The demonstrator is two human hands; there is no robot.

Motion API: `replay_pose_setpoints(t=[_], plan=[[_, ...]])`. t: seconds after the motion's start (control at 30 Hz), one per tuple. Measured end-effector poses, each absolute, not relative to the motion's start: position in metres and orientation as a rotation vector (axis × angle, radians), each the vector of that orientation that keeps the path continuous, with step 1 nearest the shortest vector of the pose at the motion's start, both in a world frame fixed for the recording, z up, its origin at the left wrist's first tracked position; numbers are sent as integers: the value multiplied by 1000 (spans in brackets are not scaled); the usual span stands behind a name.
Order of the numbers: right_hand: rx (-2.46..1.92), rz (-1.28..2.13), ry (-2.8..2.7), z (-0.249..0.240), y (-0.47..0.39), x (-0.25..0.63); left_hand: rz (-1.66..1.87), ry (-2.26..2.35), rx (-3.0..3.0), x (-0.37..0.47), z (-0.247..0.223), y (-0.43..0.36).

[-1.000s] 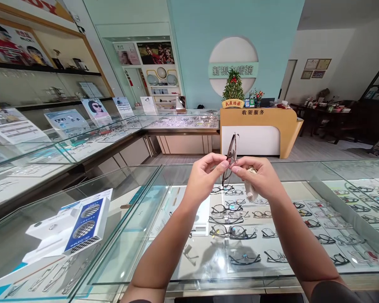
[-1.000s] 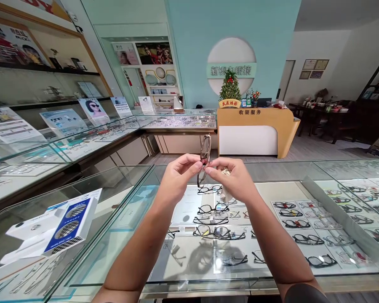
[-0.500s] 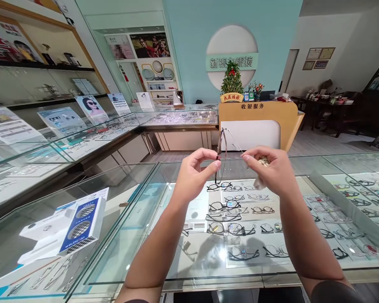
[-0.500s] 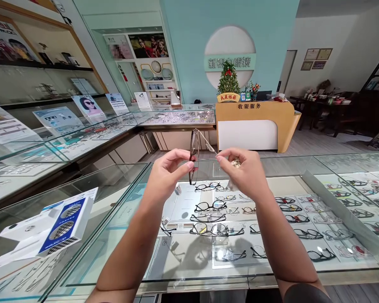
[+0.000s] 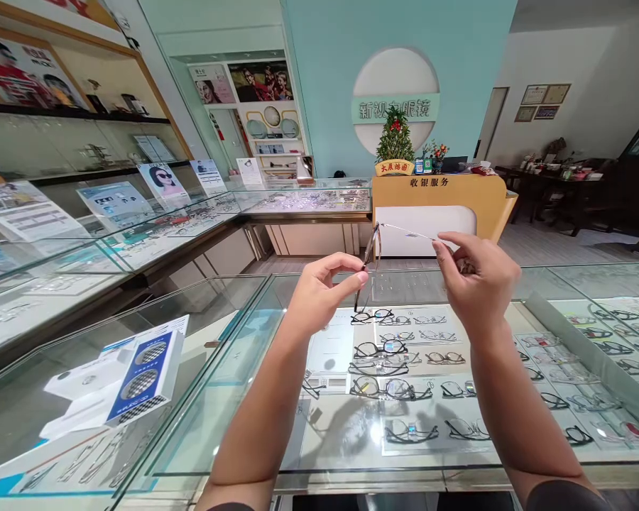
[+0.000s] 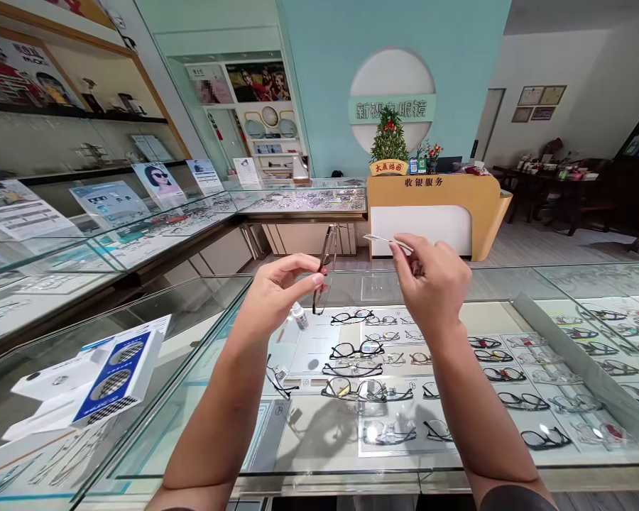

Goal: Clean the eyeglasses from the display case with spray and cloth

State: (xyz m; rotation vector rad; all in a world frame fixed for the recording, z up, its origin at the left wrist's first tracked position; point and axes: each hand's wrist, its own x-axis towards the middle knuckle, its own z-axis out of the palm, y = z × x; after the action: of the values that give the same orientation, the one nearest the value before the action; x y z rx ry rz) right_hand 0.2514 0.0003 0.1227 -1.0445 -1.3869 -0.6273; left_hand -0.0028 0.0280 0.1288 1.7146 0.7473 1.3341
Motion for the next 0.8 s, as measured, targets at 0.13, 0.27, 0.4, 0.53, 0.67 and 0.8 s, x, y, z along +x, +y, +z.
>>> replay_pose_setpoints(t=[0.13, 0.27, 0.4, 0.53, 0.67, 0.8], plan=[[-1000, -589, -1439, 120, -13, 225, 1398, 735, 1614, 1, 127, 26], [-1062, -315, -1565, 116, -21, 205, 1390, 699, 1600, 4, 127, 21], [-1179, -112, -1543, 115, -18, 202, 1317, 669, 1689, 5, 127, 18], [-1241, 2, -1503, 117, -17, 205, 1264, 656, 1750, 5, 125, 18], [-1243, 114, -1491, 120, -19, 207, 1288, 664, 1780, 7, 124, 20], [-1274, 124, -1500, 123, -19, 211, 1338, 690, 1776, 8, 121, 23]])
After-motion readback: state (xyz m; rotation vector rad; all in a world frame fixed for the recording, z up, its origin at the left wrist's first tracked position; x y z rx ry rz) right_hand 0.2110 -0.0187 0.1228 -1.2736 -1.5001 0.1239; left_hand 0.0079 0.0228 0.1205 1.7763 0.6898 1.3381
